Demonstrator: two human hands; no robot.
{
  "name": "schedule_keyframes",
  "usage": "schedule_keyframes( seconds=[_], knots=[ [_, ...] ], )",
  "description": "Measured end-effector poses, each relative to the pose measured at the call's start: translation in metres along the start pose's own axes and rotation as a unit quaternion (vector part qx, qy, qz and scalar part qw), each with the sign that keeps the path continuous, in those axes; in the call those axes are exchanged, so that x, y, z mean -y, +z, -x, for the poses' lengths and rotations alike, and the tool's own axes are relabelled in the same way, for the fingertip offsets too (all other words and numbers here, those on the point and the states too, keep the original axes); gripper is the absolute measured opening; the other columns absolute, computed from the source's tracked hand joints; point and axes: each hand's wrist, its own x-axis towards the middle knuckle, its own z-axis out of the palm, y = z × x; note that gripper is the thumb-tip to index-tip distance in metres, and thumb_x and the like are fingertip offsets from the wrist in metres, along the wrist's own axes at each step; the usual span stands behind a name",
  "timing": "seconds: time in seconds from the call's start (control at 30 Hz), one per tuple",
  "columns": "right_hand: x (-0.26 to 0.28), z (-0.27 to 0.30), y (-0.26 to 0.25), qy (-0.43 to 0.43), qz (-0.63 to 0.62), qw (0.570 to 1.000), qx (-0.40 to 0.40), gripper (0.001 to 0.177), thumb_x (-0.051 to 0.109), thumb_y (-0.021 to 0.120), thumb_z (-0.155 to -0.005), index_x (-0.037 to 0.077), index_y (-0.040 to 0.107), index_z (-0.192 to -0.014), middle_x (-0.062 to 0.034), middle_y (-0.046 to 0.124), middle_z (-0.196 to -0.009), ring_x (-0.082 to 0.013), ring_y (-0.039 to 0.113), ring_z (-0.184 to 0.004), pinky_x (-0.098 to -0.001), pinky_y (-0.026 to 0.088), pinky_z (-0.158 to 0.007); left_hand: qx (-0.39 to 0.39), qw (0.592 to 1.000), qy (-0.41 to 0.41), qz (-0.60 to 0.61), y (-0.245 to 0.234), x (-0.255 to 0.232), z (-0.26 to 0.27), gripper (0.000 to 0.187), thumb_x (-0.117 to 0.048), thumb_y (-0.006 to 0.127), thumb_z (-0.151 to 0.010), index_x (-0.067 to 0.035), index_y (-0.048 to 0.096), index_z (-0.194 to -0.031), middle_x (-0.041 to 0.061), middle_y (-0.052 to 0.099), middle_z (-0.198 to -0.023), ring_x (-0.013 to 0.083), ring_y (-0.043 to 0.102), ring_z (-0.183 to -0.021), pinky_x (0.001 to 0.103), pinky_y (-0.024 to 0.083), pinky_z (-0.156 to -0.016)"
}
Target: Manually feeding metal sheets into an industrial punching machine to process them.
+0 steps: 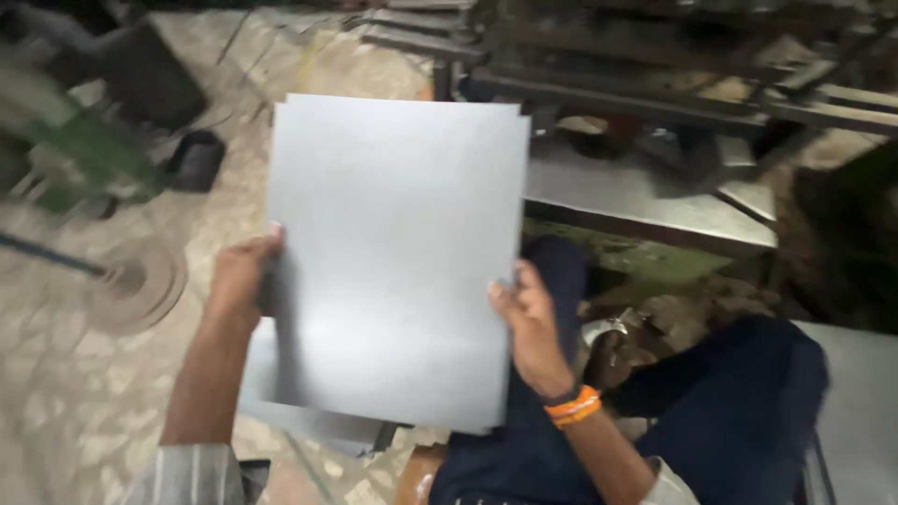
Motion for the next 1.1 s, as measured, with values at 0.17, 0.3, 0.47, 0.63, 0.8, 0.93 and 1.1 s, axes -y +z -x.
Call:
schedule_keyframes(
  seconds=[0.17,0.3,0.47,0.63,0.8,0.93,1.1],
  knots=[
    [0.068,-0.024,-0.121,-0.070,0.092,0.984,-0.135,0.040,0.007,0.071,-0.090,0.007,0.062,-0.129,-0.0105,0.069,-0.096,-0.0204,0.071,-0.077,-0.0347,0.061,-0.067,0.258,0.948,0.040,0.181,0.095,-0.059,0.103,0.052,-0.006,0.080,-0.078,-0.007,0.061,-0.127,0.006,0.067,-0.087,0.0214,0.070,-0.076,0.034,0.058,-0.068],
    [0.110,-0.033,-0.184,-0.080,0.104,0.979,-0.154,0.040,0.006,0.068,-0.092,0.005,0.061,-0.131,-0.0060,0.066,-0.091,-0.0157,0.071,-0.072,-0.0303,0.060,-0.064,0.339,0.906,0.058,0.247,0.155,-0.099,0.164,0.099,-0.005,0.082,-0.070,-0.013,0.038,-0.158,0.015,0.060,-0.120,0.0304,0.064,-0.109,0.043,0.057,-0.093],
    [0.150,-0.079,-0.222,-0.045,0.133,0.980,-0.144,0.039,0.016,0.071,-0.090,0.012,0.065,-0.129,-0.0055,0.070,-0.090,-0.0160,0.073,-0.072,-0.0303,0.060,-0.060,0.349,0.910,0.123,0.189,0.200,-0.138,0.157,0.088,-0.006,0.084,-0.072,-0.009,0.046,-0.151,0.019,0.064,-0.122,0.0323,0.063,-0.109,0.046,0.054,-0.094],
    [0.155,-0.156,-0.248,-0.057,0.151,0.977,-0.136,0.043,0.024,0.081,-0.086,0.023,0.072,-0.128,-0.0012,0.074,-0.102,-0.0138,0.074,-0.089,-0.0309,0.060,-0.078,0.309,0.938,0.126,0.091,0.262,-0.145,0.067,0.060,-0.038,0.090,-0.072,-0.012,0.071,-0.123,0.010,0.074,-0.094,0.0215,0.073,-0.083,0.039,0.059,-0.077],
    [0.166,-0.179,-0.232,-0.066,0.151,0.973,-0.164,0.038,0.020,0.082,-0.079,0.014,0.076,-0.115,-0.0027,0.073,-0.089,-0.0094,0.072,-0.079,-0.0241,0.060,-0.072,0.264,0.952,0.126,0.093,0.292,-0.155,0.031,0.072,-0.037,0.094,-0.071,-0.015,0.066,-0.133,0.009,0.073,-0.094,0.0195,0.074,-0.077,0.038,0.060,-0.068],
    [0.161,-0.186,-0.247,-0.060,0.121,0.978,-0.160,0.044,0.019,0.086,-0.077,0.009,0.074,-0.118,-0.0070,0.073,-0.084,-0.0122,0.074,-0.074,-0.0269,0.061,-0.069,0.277,0.946,0.141,0.088,0.277,-0.168,0.061,0.065,-0.031,0.091,-0.072,-0.011,0.069,-0.130,0.012,0.071,-0.095,0.0245,0.073,-0.081,0.039,0.059,-0.071],
    [0.166,-0.181,-0.242,-0.069,0.114,0.978,-0.158,0.037,0.015,0.081,-0.075,0.010,0.075,-0.111,-0.0036,0.071,-0.082,-0.0122,0.073,-0.074,-0.0263,0.061,-0.070,0.296,0.937,0.116,0.145,0.277,-0.171,0.069,0.050,-0.024,0.087,-0.075,-0.011,0.073,-0.121,0.009,0.070,-0.085,0.0214,0.073,-0.073,0.033,0.060,-0.068]
  ],
)
